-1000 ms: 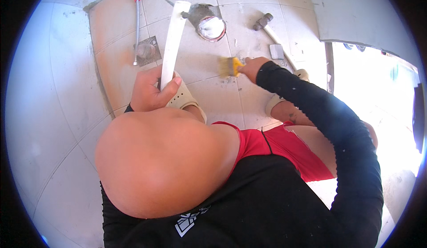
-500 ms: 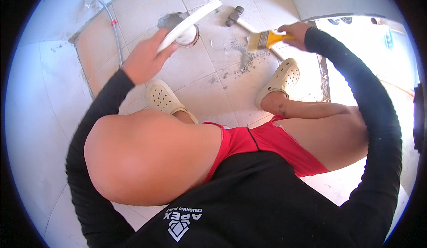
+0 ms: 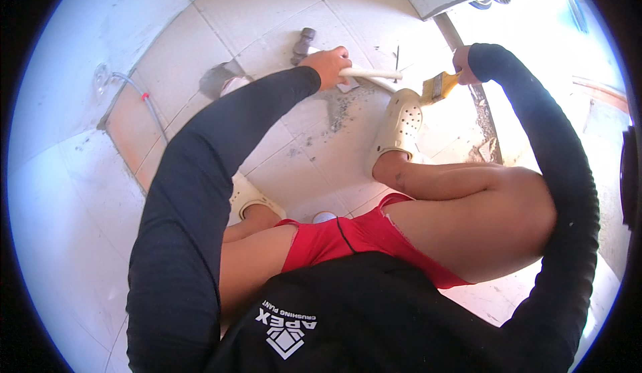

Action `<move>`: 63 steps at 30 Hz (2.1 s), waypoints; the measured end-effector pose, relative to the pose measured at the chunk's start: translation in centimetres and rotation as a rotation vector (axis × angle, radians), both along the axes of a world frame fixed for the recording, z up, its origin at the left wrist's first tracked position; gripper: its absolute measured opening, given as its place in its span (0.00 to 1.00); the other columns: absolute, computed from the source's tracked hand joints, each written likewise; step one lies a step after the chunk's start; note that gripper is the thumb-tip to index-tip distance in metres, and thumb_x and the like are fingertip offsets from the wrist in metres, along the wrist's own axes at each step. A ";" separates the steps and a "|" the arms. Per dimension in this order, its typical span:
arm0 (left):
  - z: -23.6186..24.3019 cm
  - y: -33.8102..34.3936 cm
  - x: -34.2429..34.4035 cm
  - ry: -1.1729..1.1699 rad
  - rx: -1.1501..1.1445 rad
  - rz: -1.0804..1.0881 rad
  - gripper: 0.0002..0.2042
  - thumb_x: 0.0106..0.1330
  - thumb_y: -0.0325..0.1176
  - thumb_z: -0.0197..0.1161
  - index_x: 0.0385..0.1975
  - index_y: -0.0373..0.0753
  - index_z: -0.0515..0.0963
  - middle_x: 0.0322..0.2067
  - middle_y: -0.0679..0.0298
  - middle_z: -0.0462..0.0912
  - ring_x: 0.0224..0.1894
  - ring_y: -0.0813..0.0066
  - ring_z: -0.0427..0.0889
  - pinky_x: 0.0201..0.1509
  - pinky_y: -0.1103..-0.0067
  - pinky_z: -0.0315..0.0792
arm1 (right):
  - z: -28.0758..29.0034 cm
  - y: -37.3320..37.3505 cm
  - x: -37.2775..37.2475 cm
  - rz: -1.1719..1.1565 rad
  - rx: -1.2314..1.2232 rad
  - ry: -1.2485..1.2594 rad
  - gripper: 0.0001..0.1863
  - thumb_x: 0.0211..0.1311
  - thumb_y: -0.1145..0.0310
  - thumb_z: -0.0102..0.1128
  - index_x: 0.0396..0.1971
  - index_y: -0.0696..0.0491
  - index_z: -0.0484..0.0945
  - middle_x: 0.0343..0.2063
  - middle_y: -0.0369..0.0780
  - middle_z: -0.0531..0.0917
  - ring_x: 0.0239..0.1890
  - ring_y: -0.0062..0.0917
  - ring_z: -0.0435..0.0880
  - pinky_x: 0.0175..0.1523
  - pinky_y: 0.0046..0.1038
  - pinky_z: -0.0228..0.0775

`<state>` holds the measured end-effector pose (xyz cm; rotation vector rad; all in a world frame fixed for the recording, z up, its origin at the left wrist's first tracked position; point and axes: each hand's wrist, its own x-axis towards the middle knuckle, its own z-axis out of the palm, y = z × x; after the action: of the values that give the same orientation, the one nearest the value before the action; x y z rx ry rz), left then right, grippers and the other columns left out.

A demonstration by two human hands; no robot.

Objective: The person uses a hammer and chisel to break a pipe protruding from a tiled floor, then scrapes away debris and sweeps the area with a brush. The person repeatedly strikes the pipe, removes fragments, and cleans the surrounding tiles.

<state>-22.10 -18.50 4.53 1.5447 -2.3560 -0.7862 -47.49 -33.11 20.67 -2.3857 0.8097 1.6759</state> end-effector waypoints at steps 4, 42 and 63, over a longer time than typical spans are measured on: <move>-4.0 -0.8 -1.8 -0.047 0.084 0.054 0.15 0.54 0.37 0.61 0.38 0.40 0.68 0.42 0.57 0.69 0.37 0.57 0.76 0.41 0.65 0.70 | -0.5 -0.3 -2.0 -0.136 0.002 -0.011 0.13 0.46 0.63 0.56 0.27 0.57 0.78 0.23 0.45 0.79 0.28 0.31 0.80 0.35 0.31 0.71; 6.5 8.2 27.5 -0.338 0.070 0.599 0.13 0.49 0.33 0.56 0.36 0.41 0.75 0.31 0.52 0.79 0.36 0.53 0.78 0.39 0.63 0.70 | -3.8 10.6 10.3 0.002 -0.224 -0.330 0.14 0.55 0.60 0.48 0.38 0.50 0.76 0.31 0.46 0.80 0.37 0.37 0.80 0.43 0.35 0.71; 5.9 10.6 27.6 -0.446 0.136 0.486 0.12 0.56 0.30 0.55 0.41 0.40 0.70 0.31 0.52 0.78 0.36 0.52 0.77 0.40 0.63 0.70 | -6.4 6.4 4.3 -0.269 -0.502 -0.220 0.15 0.50 0.61 0.51 0.38 0.45 0.78 0.38 0.41 0.80 0.42 0.33 0.78 0.47 0.35 0.70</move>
<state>5.48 -7.92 10.48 2.4324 -2.0573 -0.5338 -43.18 -26.72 14.26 -2.5413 1.5749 1.1855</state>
